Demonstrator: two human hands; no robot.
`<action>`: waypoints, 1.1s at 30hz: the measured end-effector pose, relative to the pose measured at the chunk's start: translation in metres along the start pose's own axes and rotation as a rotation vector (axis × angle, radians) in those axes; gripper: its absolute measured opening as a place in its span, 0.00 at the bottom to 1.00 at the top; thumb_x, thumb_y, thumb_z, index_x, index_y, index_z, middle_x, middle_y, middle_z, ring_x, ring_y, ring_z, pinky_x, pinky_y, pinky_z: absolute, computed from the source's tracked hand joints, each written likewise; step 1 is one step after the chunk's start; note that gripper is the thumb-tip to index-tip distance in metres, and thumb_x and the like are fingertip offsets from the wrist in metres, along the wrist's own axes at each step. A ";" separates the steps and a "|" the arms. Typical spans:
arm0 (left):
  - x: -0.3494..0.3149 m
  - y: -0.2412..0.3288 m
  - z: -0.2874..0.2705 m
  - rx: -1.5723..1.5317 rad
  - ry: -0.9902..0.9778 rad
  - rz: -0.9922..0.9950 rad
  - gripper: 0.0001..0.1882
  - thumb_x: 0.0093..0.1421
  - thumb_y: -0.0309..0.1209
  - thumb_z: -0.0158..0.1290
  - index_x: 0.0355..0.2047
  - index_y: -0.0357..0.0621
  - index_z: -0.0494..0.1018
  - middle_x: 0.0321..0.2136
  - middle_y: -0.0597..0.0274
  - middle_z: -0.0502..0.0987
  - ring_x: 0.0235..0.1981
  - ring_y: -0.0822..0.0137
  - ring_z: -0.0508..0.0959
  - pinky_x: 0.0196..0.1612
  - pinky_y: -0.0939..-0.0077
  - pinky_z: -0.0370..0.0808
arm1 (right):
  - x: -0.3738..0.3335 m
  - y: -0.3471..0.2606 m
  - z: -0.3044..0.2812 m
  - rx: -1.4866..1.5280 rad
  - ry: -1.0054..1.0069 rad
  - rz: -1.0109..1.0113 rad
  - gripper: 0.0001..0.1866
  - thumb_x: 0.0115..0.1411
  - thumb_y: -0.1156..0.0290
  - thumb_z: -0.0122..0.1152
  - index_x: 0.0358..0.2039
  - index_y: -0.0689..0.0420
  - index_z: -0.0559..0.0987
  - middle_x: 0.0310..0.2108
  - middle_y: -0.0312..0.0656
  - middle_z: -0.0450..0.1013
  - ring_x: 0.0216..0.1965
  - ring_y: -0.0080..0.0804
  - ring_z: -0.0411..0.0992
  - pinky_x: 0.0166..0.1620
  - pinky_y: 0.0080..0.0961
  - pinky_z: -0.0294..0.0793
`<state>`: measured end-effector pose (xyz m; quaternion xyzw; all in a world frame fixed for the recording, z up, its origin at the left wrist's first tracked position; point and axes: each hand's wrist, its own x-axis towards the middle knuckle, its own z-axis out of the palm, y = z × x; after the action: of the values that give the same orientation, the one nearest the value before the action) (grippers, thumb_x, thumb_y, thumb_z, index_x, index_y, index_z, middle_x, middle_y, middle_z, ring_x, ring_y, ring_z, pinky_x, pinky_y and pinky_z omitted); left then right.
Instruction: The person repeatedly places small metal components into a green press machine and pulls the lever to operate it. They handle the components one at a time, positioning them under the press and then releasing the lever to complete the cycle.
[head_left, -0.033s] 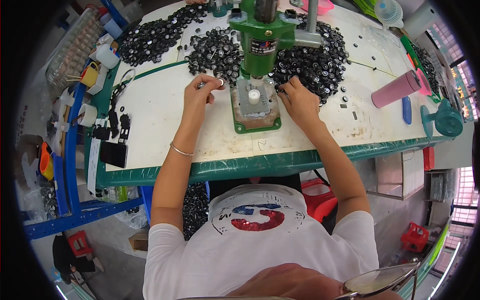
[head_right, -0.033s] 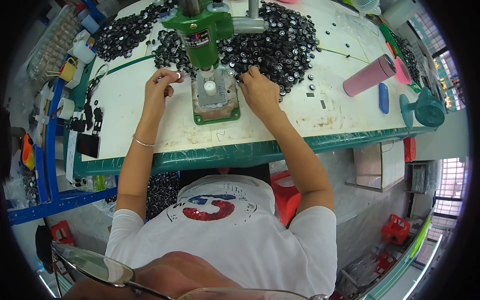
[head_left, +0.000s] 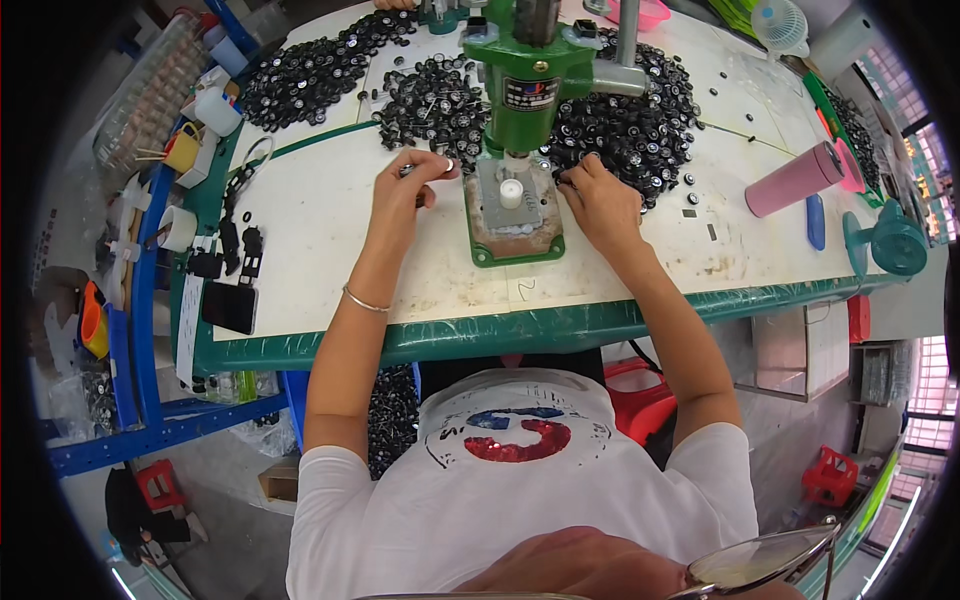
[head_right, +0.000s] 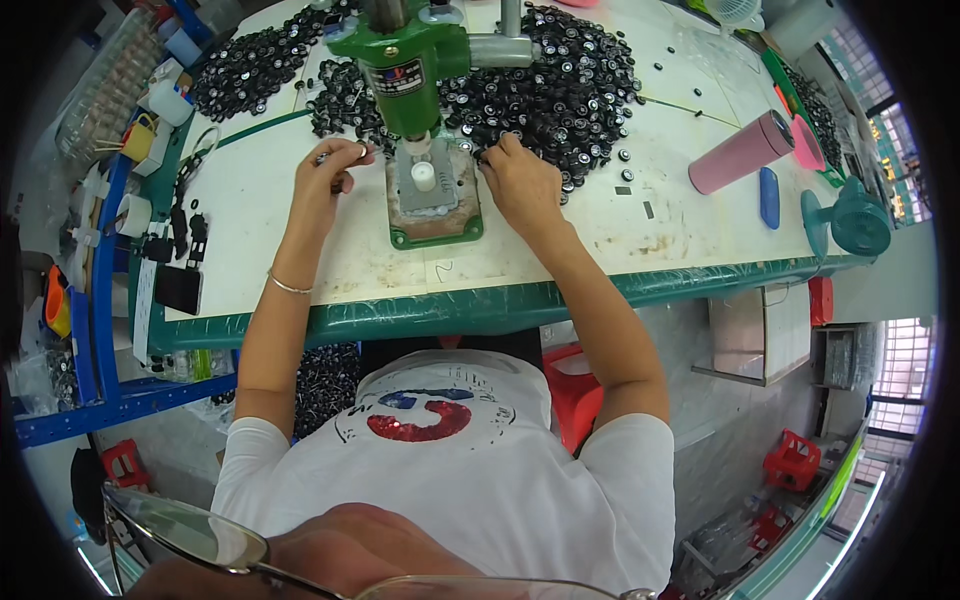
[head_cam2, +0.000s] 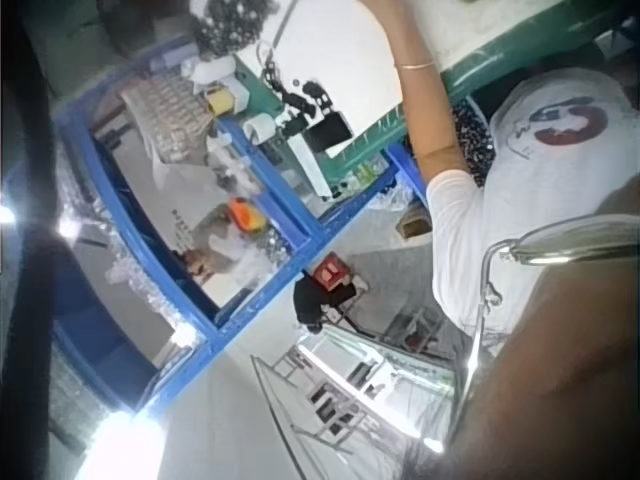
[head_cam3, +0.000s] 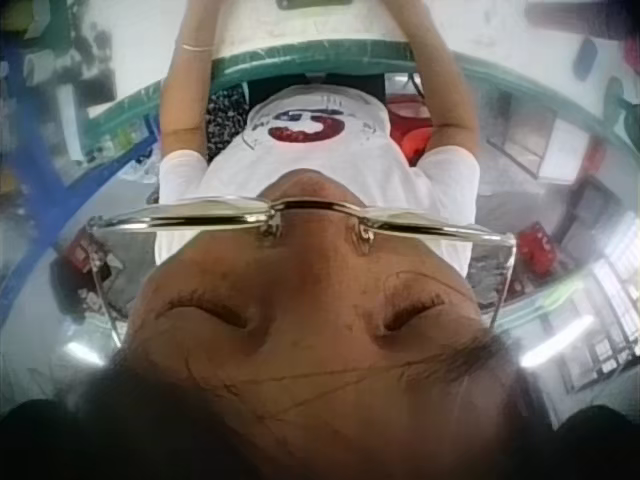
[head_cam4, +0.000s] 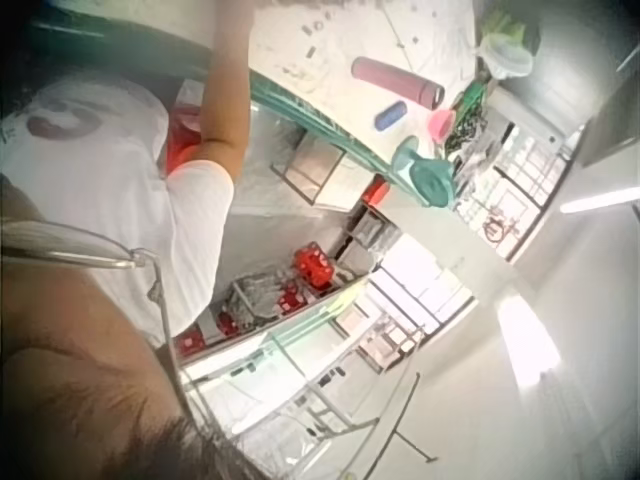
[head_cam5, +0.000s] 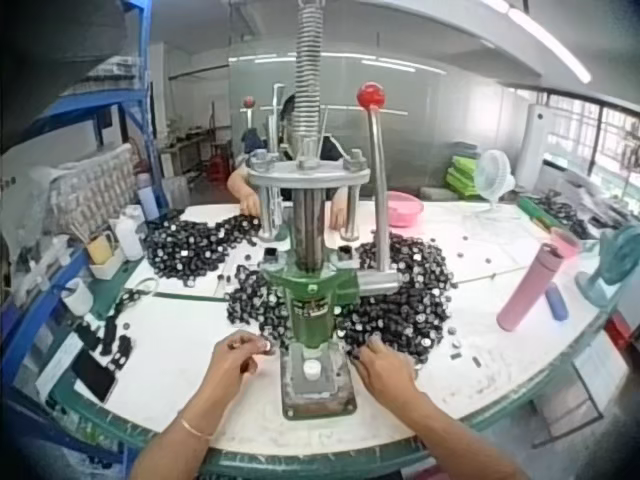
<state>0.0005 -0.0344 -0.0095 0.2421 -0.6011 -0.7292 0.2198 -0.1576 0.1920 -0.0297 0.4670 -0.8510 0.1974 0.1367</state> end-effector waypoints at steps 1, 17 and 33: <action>-0.001 -0.001 0.003 -0.097 -0.058 -0.060 0.10 0.52 0.25 0.59 0.35 0.35 0.76 0.37 0.57 0.79 0.31 0.78 0.73 0.29 0.87 0.63 | 0.001 -0.001 -0.001 -0.021 0.031 -0.031 0.06 0.57 0.67 0.59 0.32 0.54 0.79 0.32 0.36 0.69 0.30 0.37 0.74 0.28 0.32 0.71; -0.018 -0.012 0.032 0.031 -0.005 0.065 0.10 0.51 0.25 0.62 0.35 0.34 0.78 0.25 0.64 0.79 0.19 0.81 0.67 0.22 0.88 0.62 | 0.012 -0.057 -0.027 0.563 -0.025 0.002 0.06 0.55 0.68 0.61 0.34 0.49 0.80 0.33 0.35 0.71 0.26 0.30 0.73 0.29 0.27 0.71; -0.018 -0.003 0.048 0.053 -0.129 0.171 0.09 0.51 0.23 0.62 0.35 0.38 0.79 0.27 0.68 0.77 0.26 0.80 0.72 0.30 0.87 0.68 | 0.022 -0.047 -0.021 1.033 -0.280 0.340 0.16 0.48 0.70 0.69 0.39 0.58 0.80 0.38 0.38 0.68 0.28 0.19 0.70 0.32 0.19 0.70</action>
<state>-0.0152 0.0146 -0.0033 0.1482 -0.6517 -0.7055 0.2358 -0.1282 0.1627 0.0072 0.3514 -0.7171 0.5440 -0.2576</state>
